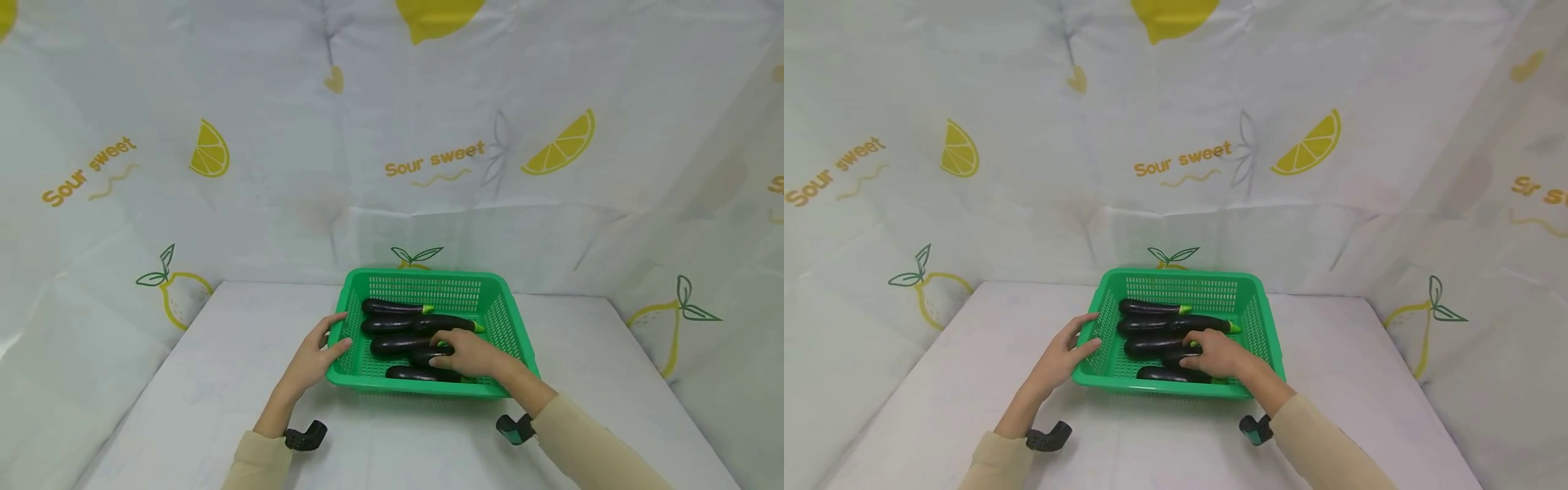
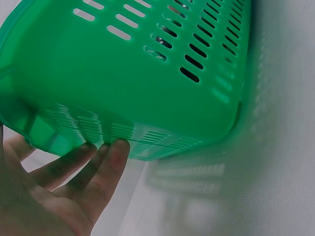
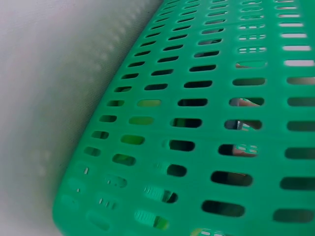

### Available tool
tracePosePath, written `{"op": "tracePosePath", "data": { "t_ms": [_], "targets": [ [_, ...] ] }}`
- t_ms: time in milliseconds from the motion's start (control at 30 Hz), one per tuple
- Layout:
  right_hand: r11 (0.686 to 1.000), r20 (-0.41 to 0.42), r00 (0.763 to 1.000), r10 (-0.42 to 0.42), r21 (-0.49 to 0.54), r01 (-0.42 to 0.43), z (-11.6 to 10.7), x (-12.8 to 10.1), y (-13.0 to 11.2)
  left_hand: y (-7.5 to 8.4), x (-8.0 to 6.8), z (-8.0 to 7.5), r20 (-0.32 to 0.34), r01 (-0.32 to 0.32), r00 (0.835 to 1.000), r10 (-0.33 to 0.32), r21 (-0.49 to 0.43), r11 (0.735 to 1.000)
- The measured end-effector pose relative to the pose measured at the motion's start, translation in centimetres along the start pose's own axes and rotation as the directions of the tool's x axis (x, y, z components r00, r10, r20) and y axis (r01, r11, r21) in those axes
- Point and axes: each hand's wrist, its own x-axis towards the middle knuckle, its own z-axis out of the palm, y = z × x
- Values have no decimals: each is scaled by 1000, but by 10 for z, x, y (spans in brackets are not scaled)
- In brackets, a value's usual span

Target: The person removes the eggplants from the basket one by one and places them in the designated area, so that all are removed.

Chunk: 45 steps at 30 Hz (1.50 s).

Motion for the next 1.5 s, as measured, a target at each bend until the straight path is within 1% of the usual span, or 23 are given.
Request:
{"op": "tracePosePath", "data": {
  "t_ms": [200,433,833,1500],
  "targets": [
    [1000,-52,999,11,-2,-12,-2,-4,-1,0,0,1,-3,-1,1000,1,5,1000],
    [1000,-91,996,23,7,-22,-7,-11,-7,0,-1,0,0,-4,1000,4,-2,1000],
    [999,-130,991,-27,16,29,-16,-28,-15,1,0,0,-1,2,1000,-2,-2,1000],
    [998,-210,975,-69,-20,67,-35,-55,-32,-1,1,1,1,-12,1000,12,7,1000]
  ]
}}
